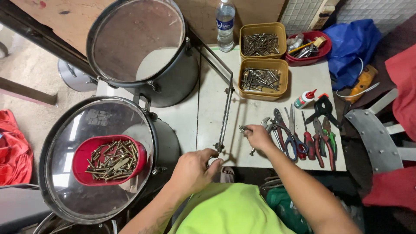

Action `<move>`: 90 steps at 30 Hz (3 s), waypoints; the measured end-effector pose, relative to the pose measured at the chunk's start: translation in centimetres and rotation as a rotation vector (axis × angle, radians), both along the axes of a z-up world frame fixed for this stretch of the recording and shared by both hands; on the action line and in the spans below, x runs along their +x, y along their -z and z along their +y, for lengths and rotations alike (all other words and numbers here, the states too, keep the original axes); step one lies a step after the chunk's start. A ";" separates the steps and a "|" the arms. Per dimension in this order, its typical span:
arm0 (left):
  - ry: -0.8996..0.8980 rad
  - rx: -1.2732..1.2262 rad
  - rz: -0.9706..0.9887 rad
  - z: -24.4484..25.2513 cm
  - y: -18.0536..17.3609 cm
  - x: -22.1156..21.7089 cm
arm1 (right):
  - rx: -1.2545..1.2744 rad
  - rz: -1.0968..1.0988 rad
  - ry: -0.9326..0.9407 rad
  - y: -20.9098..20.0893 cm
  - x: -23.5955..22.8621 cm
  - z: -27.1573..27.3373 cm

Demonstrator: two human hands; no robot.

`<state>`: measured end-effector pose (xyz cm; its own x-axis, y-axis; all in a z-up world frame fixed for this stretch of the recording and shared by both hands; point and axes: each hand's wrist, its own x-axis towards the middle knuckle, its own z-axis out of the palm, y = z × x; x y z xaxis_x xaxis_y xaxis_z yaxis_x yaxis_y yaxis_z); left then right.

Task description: The person sorts brass-colored fasteners from a red plastic container onto a metal lid, then transfers them back into the container. They also briefly handle a metal rod and place it into a yellow bin.

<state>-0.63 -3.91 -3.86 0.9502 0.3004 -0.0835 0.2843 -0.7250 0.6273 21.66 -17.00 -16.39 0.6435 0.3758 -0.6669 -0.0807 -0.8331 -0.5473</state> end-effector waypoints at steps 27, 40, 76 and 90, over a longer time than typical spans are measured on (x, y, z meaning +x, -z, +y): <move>-0.578 -1.576 -0.071 1.7 -0.2 -0.3 | 0.921 0.442 0.590 6.0 10.9 -1.9; -0.571 -1.672 -0.132 1.9 1.2 0.6 | 1.053 0.549 0.627 1.4 9.6 -2.2; -0.750 -1.555 -0.227 1.3 1.8 -2.9 | 0.172 -0.125 0.281 2.0 23.0 3.8; -0.754 -1.551 -0.199 1.4 1.4 -2.6 | 0.626 0.216 0.555 0.7 22.2 2.4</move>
<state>-3.20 -2.54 -5.29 0.6814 0.4068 -0.6085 0.0875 0.7801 0.6196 43.86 -14.58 -17.11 0.7254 0.3841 -0.5712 -0.5420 -0.1927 -0.8180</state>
